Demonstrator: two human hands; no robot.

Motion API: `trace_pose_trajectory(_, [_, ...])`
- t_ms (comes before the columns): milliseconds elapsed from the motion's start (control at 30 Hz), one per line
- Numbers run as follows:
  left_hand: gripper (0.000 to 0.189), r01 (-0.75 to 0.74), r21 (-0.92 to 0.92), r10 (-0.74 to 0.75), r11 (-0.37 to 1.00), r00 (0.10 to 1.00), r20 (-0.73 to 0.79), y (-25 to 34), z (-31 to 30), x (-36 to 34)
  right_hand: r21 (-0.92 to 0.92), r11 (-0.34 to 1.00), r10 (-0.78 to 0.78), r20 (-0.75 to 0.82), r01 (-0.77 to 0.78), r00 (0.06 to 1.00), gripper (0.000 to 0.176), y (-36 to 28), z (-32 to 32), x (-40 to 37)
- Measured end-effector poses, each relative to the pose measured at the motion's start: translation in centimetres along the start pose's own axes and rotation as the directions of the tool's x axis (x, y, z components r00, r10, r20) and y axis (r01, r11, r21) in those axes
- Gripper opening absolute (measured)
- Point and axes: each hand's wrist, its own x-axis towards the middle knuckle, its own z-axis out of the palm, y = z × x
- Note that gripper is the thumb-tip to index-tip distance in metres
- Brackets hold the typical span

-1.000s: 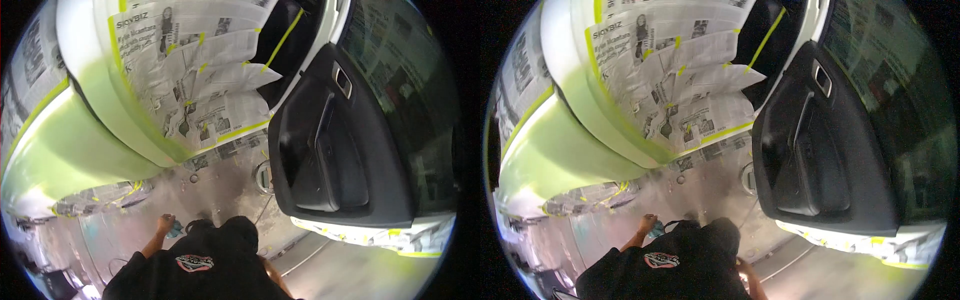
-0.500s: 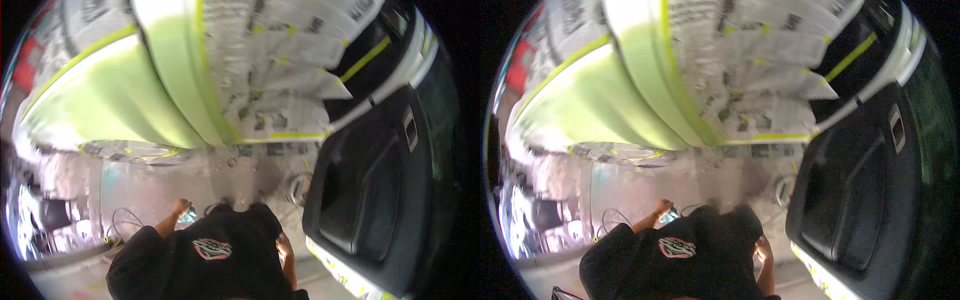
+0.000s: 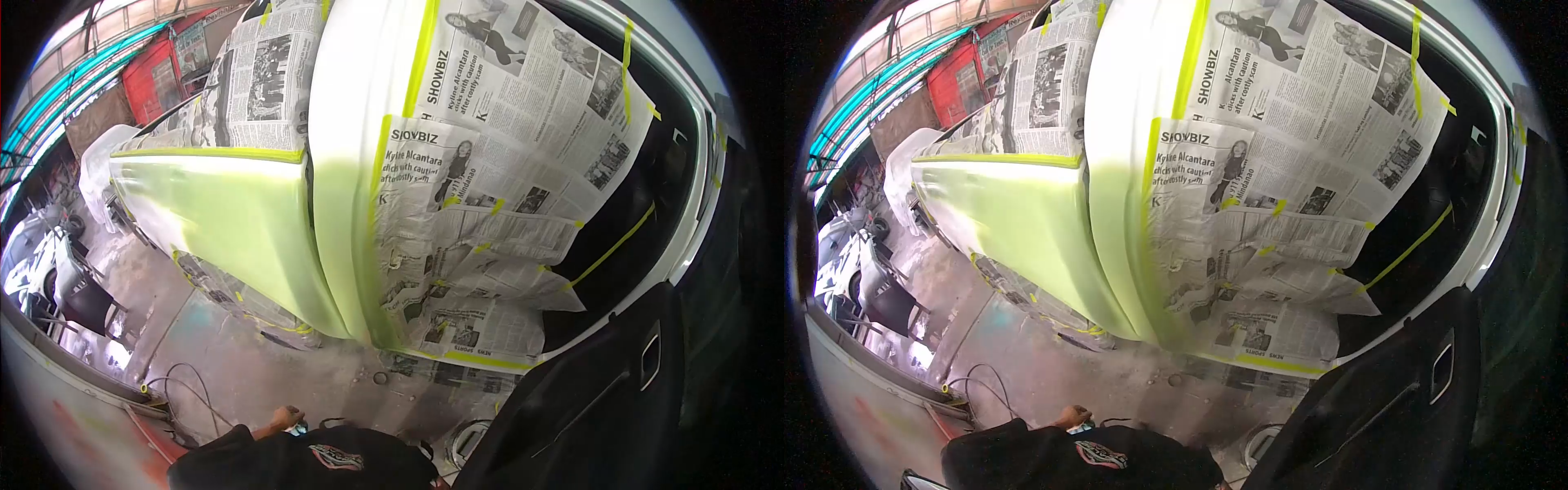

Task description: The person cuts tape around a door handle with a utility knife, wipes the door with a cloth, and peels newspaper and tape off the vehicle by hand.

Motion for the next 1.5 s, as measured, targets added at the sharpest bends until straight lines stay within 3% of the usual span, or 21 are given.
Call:
trace_pose_trajectory(200, [0.055,-0.038,-0.102,0.034,0.994,0.999,-0.039,-0.9,1.2,1.0,0.261,0.964,-0.056,-0.022,0.060,0.998,0.018,-8.4,-3.4,-3.9])
trace_pose_trajectory(267, [0.055,-0.018,-0.073,0.018,0.997,1.000,-0.004,0.3,0.3,0.1,0.104,0.991,-0.065,-0.188,0.085,0.980,0.011,-8.0,-1.5,-3.5])
trace_pose_trajectory(367, [0.053,0.002,-0.062,-0.003,0.998,1.000,-0.021,0.3,-0.2,-0.8,-0.395,0.881,0.085,-0.408,-0.260,0.909,0.029,-3.6,3.2,1.9])
trace_pose_trajectory(467, [0.056,-0.005,-0.086,0.001,0.996,0.999,-0.047,0.6,-0.2,-1.3,-0.524,0.828,0.089,-0.227,-0.199,0.970,0.040,7.7,5.0,8.7])
trace_pose_trajectory(567, [0.054,-0.044,-0.118,0.033,0.992,0.995,-0.099,1.8,-2.1,-1.7,-0.457,0.866,0.189,-0.079,-0.204,0.979,0.037,2.1,3.5,7.7])
trace_pose_trajectory(667, [0.049,0.060,-0.642,-0.115,0.765,0.992,-0.044,7.7,-5.8,-3.9,-0.446,0.866,0.249,-0.011,-0.228,0.968,0.035,-2.2,1.9,6.5])
trace_pose_trajectory(733, [0.048,0.075,-0.773,-0.124,0.631,0.992,-0.006,9.1,-7.8,-2.0,-0.464,0.858,0.258,0.024,-0.218,0.966,0.034,-3.8,0.8,6.3])
trace_pose_trajectory(833, [0.047,-0.116,-0.899,0.015,0.423,0.993,-0.121,17.3,-15.1,-5.0,-0.542,0.828,0.221,0.076,-0.146,0.972,0.032,-5.3,-1.8,6.5])
trace_pose_trajectory(867, [0.045,-0.196,-0.908,0.069,0.370,0.981,-0.183,18.7,-17.0,-4.7,-0.673,0.736,0.050,0.158,0.070,0.986,0.031,-5.2,-3.2,7.7])
trace_pose_trajectory(933, [0.042,-0.436,-0.837,0.182,0.332,0.900,-0.396,24.1,-21.8,-6.5,-0.858,0.227,-0.352,0.368,0.460,0.860,0.030,-6.5,-6.8,11.1])
trace_pose_trajectory(967, [0.041,-0.631,-0.661,0.261,0.406,0.773,-0.578,26.9,-23.9,-6.6,-0.861,0.326,-0.406,0.247,0.391,0.880,0.030,-9.9,-8.7,13.2])
trace_pose_trajectory(1000, [0.040,-0.776,-0.436,0.350,0.455,0.606,-0.714,30.1,-26.1,-7.5,-0.652,0.737,-0.269,-0.043,0.176,0.962,0.027,-25.1,-10.0,10.7])
trace_pose_trajectory(1033, [0.038,-0.826,-0.371,0.364,0.425,0.531,-0.765,33.3,-27.8,-9.0,-0.621,0.758,-0.290,-0.048,0.199,0.956,0.034,-32.5,-11.4,11.3])
trace_pose_trajectory(1067, [0.037,-0.870,-0.301,0.379,0.391,0.450,-0.809,36.9,-29.4,-10.6,-0.553,0.625,-0.684,-0.047,0.552,0.728,0.028,-39.8,-12.4,11.1])
trace_pose_trajectory(1100, [0.034,-0.913,-0.263,0.348,0.310,0.367,-0.863,40.2,-30.1,-10.9,-0.579,0.537,-0.785,-0.076,0.614,0.615,0.025,-46.4,-12.6,11.3])
trace_pose_trajectory(1133, [0.032,-0.950,-0.219,0.308,0.221,0.281,-0.909,43.2,-30.6,-10.7,-0.550,0.421,-0.905,-0.199,0.721,0.376,0.016,-52.8,-12.5,10.5])
trace_pose_trajectory(1233, [0.032,-0.963,0.191,0.274,0.188,-0.135,-0.952,49.9,-32.1,-8.3,-0.460,0.175,-0.964,-0.262,0.870,0.056,0.012,-68.3,-12.7,7.0])
trace_pose_trajectory(1267, [0.033,-0.935,0.272,0.283,0.228,-0.203,-0.937,51.0,-32.0,-7.1,-0.469,0.087,-0.963,-0.265,0.879,-0.046,0.011,-71.9,-12.8,6.6])
trace_pose_trajectory(1333, [0.036,-0.850,0.421,0.309,0.316,-0.327,-0.893,52.5,-31.5,-4.6,-0.488,-0.036,-0.928,-0.307,0.872,-0.210,0.010,-77.6,-13.1,7.1])
trace_pose_trajectory(1400, [0.038,-0.847,0.437,0.291,0.302,-0.355,-0.888,52.6,-31.4,-4.1,-0.433,-0.002,-0.899,-0.394,0.901,-0.191,0.010,-81.6,-13.3,7.7])
trace_pose_trajectory(1500, [0.038,-0.844,0.458,0.290,0.280,-0.381,-0.878,52.4,-31.3,-3.5,-0.526,-0.011,-0.855,-0.436,0.850,-0.280,0.013,-85.1,-15.4,9.3])
